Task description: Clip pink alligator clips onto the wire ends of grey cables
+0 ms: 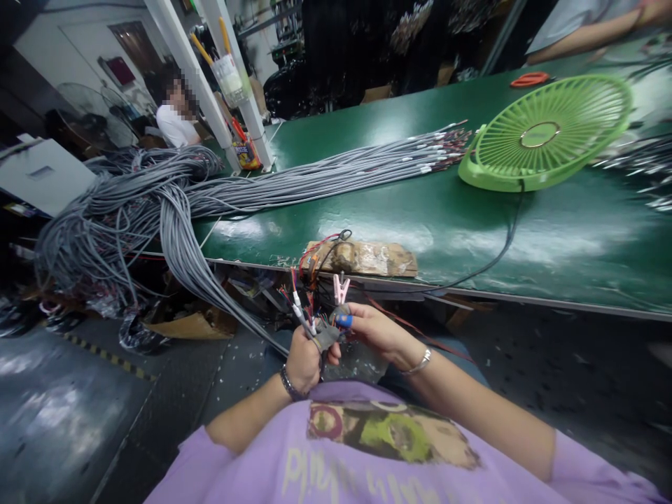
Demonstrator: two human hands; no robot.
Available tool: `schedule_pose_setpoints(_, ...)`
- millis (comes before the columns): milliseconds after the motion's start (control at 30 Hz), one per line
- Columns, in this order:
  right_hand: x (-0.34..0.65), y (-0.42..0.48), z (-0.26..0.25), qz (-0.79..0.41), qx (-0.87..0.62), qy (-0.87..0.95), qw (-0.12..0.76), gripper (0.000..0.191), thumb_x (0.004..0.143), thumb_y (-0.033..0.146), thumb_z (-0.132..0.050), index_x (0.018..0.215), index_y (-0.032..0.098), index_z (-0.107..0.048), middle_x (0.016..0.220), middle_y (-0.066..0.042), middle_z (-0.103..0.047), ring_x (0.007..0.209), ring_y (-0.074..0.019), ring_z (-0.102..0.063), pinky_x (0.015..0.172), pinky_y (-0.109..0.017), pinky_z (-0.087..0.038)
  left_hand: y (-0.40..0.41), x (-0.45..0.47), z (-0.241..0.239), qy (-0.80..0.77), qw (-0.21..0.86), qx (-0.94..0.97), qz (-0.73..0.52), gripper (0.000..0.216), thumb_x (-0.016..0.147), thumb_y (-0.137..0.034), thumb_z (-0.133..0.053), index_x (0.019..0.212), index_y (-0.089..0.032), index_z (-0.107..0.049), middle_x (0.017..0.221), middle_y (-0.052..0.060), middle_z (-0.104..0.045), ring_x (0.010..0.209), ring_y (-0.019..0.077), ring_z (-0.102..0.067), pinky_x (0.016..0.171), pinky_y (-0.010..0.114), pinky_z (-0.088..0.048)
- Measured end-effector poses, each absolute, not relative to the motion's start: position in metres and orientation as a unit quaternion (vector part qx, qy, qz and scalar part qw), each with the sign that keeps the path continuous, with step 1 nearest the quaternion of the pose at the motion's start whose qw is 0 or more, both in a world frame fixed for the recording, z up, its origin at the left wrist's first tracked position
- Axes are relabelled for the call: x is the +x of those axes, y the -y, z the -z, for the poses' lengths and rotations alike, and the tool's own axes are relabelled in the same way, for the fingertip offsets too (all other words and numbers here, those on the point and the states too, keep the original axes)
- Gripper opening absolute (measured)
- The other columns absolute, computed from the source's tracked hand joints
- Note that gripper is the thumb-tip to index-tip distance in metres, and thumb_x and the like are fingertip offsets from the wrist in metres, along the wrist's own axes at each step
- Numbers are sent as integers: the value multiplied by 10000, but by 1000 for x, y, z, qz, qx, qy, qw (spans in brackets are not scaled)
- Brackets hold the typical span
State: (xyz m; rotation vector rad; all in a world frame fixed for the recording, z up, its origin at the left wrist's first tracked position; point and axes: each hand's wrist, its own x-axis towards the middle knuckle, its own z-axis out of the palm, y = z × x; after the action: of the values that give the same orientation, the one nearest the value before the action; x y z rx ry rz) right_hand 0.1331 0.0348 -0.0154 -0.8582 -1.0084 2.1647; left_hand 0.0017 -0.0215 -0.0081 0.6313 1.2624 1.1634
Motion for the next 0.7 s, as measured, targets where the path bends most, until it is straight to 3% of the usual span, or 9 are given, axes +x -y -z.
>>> schedule_pose_setpoints(167,133,-37,19,-796,-359,347,342,429,541,483,-831,668,176,-559,564,53,-536,533,-86,-436,551,-247,-337,22,1,11,-550,595,267,-522,439,516,-512,-810,535,-157,-553,412,-4,-564,314,89,-456,338,210,-372)
schedule_pose_setpoints(300,135,-37,14,-801,-365,344,327,468,546,572,-791,652,179,-558,579,48,-517,543,-92,-424,547,-251,-350,21,1,11,-554,580,263,-535,429,520,-507,-810,560,-157,-565,420,-10,-566,318,83,-451,336,200,-350)
schedule_pose_setpoints(533,135,-33,6,-756,-372,434,320,426,515,496,-829,609,169,-573,554,51,-513,540,-82,-397,538,-243,-299,20,4,5,-562,573,261,-537,437,507,-499,-811,534,-168,-528,407,-17,-555,314,83,-445,338,203,-349)
schedule_pose_setpoints(700,134,-37,17,-752,-381,367,393,418,611,526,-773,599,187,-528,515,58,-469,515,-87,-383,540,-249,-337,21,4,-4,-557,565,249,-555,432,483,-506,-812,530,-166,-550,395,-20,-551,312,82,-447,336,201,-354)
